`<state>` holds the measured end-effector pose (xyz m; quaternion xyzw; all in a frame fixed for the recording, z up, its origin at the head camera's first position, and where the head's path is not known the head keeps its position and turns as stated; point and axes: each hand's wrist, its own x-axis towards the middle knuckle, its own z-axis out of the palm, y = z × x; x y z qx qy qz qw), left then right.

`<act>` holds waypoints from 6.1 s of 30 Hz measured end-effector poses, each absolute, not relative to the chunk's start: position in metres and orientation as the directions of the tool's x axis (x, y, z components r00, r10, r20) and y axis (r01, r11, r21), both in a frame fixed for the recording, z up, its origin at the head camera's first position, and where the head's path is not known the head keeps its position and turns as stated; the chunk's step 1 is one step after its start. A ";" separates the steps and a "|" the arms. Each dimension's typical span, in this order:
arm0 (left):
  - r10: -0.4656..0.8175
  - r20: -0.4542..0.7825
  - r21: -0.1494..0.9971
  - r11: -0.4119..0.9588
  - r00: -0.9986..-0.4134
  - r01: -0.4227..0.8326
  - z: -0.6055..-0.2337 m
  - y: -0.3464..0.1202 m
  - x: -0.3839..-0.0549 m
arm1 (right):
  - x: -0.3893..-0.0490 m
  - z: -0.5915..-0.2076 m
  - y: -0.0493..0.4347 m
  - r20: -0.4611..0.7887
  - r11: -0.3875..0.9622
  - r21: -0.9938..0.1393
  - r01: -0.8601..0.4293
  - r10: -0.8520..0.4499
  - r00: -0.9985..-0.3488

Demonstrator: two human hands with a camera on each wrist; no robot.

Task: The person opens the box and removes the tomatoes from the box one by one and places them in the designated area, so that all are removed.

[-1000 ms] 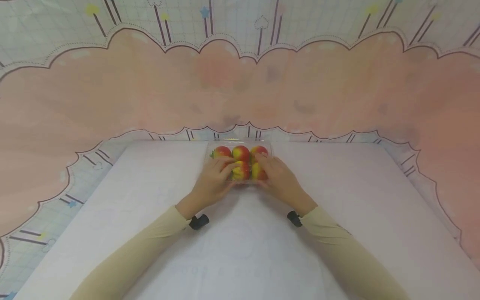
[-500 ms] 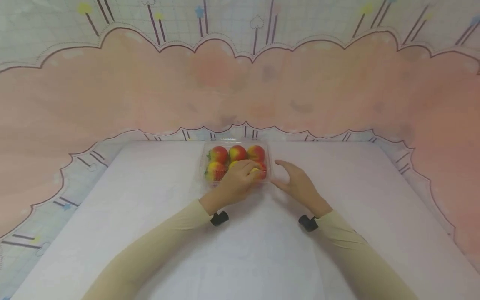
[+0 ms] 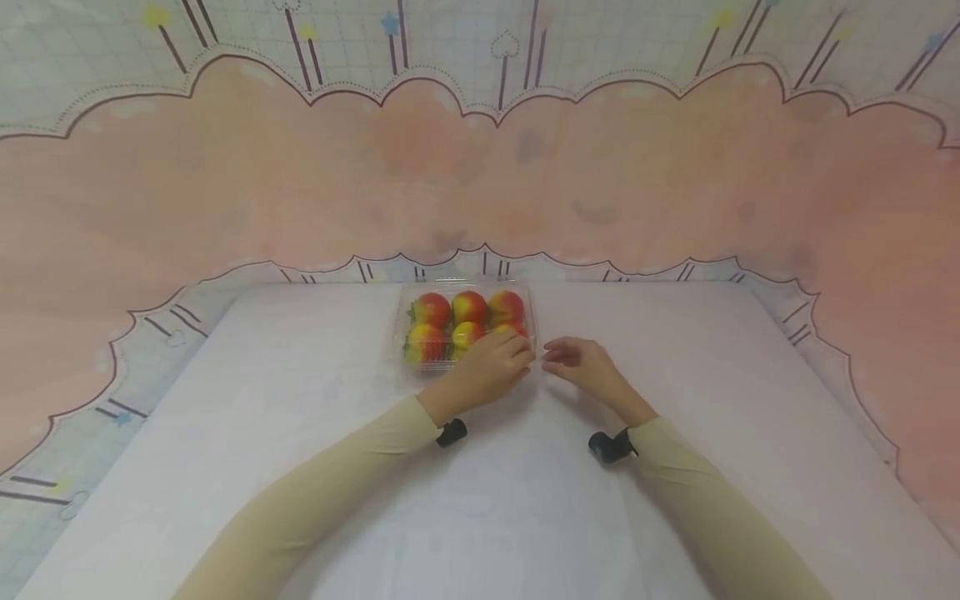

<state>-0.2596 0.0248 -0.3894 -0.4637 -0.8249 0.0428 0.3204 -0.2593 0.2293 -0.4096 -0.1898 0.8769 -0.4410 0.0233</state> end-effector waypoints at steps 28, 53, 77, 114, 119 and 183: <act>0.780 0.467 -0.357 0.598 -0.417 0.718 -0.393 0.034 -0.262 | -0.267 -0.415 0.227 -0.197 -0.020 -0.969 0.245 -0.532 -0.824; 0.793 0.480 -0.440 0.587 -0.374 0.680 -0.396 0.036 -0.259 | -0.260 -0.417 0.221 -0.168 -0.105 -0.963 0.248 -0.483 -0.859; 0.777 0.498 -0.370 0.591 -0.384 0.716 -0.387 0.033 -0.255 | -0.257 -0.422 0.224 -0.103 -0.107 -0.977 0.187 -0.528 -0.843; 0.473 0.832 -0.144 0.690 -0.291 0.709 -0.382 -0.100 -0.250 | -0.267 -0.409 0.233 -0.293 0.113 -0.955 0.273 -0.487 -0.823; 0.346 0.867 0.035 0.675 -0.359 0.737 -0.380 -0.117 -0.254 | -0.274 -0.408 0.236 -0.317 0.138 -0.948 0.285 -0.466 -0.826; 0.060 0.319 0.931 0.166 -0.946 0.325 -0.368 -0.140 -0.353 | -0.259 -0.406 0.253 -0.347 0.100 -0.926 0.363 -0.602 -0.719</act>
